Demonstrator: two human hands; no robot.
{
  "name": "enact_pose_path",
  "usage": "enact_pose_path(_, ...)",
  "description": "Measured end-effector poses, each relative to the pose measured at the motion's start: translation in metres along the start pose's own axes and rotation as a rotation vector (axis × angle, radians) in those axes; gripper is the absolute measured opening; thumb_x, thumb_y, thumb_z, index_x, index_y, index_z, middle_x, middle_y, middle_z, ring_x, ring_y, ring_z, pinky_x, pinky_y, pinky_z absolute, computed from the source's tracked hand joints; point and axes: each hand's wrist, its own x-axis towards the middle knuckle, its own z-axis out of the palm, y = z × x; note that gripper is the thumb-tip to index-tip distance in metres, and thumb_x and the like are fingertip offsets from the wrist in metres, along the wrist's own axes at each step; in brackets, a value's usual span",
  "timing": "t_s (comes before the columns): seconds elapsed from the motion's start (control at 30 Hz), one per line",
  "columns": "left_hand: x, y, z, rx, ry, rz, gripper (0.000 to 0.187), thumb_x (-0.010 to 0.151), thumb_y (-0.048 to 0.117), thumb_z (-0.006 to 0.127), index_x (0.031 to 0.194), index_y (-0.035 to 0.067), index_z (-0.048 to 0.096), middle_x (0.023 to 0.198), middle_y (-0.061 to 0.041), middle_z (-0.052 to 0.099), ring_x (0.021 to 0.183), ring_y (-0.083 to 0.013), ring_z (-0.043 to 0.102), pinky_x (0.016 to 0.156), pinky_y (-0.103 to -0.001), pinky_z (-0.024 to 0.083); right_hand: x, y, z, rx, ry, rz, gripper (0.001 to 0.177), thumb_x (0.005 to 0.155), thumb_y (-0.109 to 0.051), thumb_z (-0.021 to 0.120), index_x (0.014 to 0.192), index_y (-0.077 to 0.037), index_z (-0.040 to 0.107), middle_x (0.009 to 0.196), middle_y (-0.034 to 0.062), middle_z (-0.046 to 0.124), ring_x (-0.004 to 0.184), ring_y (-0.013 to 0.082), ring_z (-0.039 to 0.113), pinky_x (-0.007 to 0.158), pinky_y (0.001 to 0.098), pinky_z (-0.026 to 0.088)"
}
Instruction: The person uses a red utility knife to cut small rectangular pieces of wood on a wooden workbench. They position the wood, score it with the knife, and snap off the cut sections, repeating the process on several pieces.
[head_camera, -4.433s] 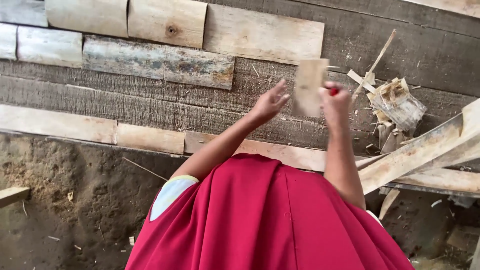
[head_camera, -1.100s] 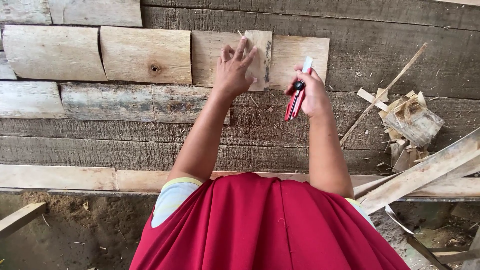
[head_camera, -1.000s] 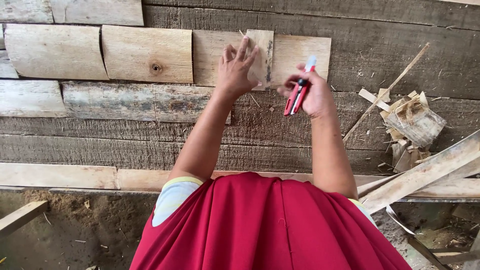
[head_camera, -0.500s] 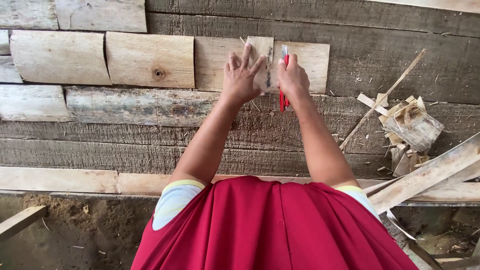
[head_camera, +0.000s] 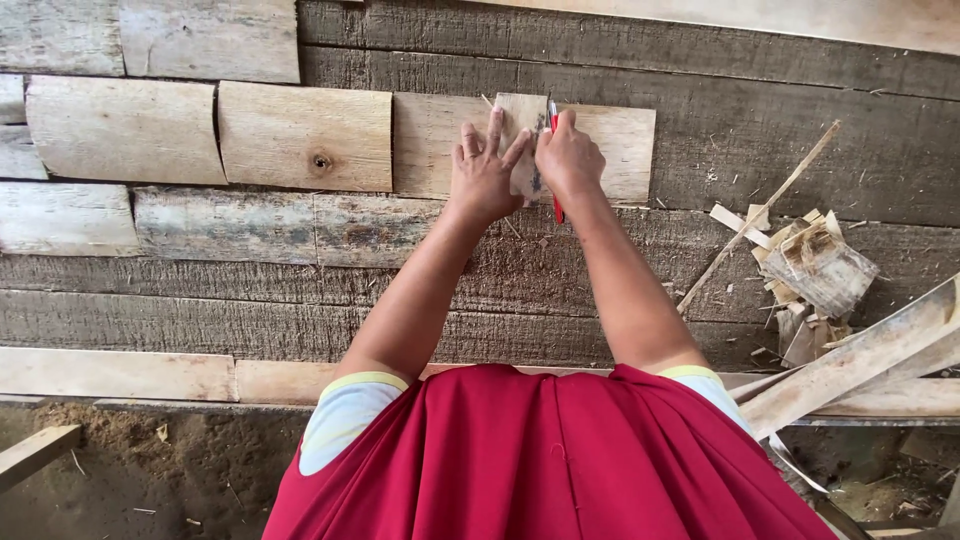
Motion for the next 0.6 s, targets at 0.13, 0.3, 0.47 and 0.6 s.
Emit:
enact_pose_path(0.13,0.001,0.003,-0.005,0.009,-0.037,-0.015,0.097,0.079,0.051,0.078,0.161,0.030,0.031,0.168,-0.015,0.009,0.144,-0.0575,0.020,0.112,-0.057,0.035,-0.013,-0.011,-0.013,-0.002,-0.029,-0.012,0.037,0.101,-0.036,0.033,0.127,-0.010,0.038,0.107,0.0286,0.068,0.108,0.0511,0.066,0.094,0.0614,0.049)
enact_pose_path(0.3,0.003,0.004,-0.003,0.062,-0.064,-0.031,0.095,0.081,0.055,0.075,0.161,0.030,0.031,0.168,-0.015,0.006,0.144,-0.0570,0.018,0.111,-0.056,0.034,0.002,-0.003,-0.001,-0.055,-0.094,-0.018,0.048,0.099,-0.049,0.039,0.126,-0.010,0.036,0.109,0.0288,0.068,0.111,0.0522,0.065,0.097,0.0639,0.046)
enact_pose_path(0.47,0.006,0.004,0.000,0.067,-0.077,-0.042,0.096,0.080,0.055,0.076,0.161,0.031,0.031,0.168,-0.015,0.005,0.144,-0.0570,0.018,0.110,-0.055,0.034,-0.047,-0.022,-0.028,0.071,-0.109,-0.010,0.042,0.101,-0.035,0.031,0.128,-0.005,0.041,0.102,0.0277,0.068,0.106,0.0503,0.067,0.100,0.0635,0.045)
enact_pose_path(0.6,0.005,0.008,-0.006,0.017,-0.089,-0.061,0.093,0.080,0.042,0.075,0.162,0.030,0.033,0.169,-0.015,0.002,0.146,-0.0579,0.015,0.112,-0.057,0.034,-0.095,-0.035,-0.054,0.170,-0.180,0.010,0.041,0.101,-0.019,0.026,0.132,0.003,0.042,0.100,0.0295,0.066,0.103,0.0498,0.067,0.104,0.0641,0.042)
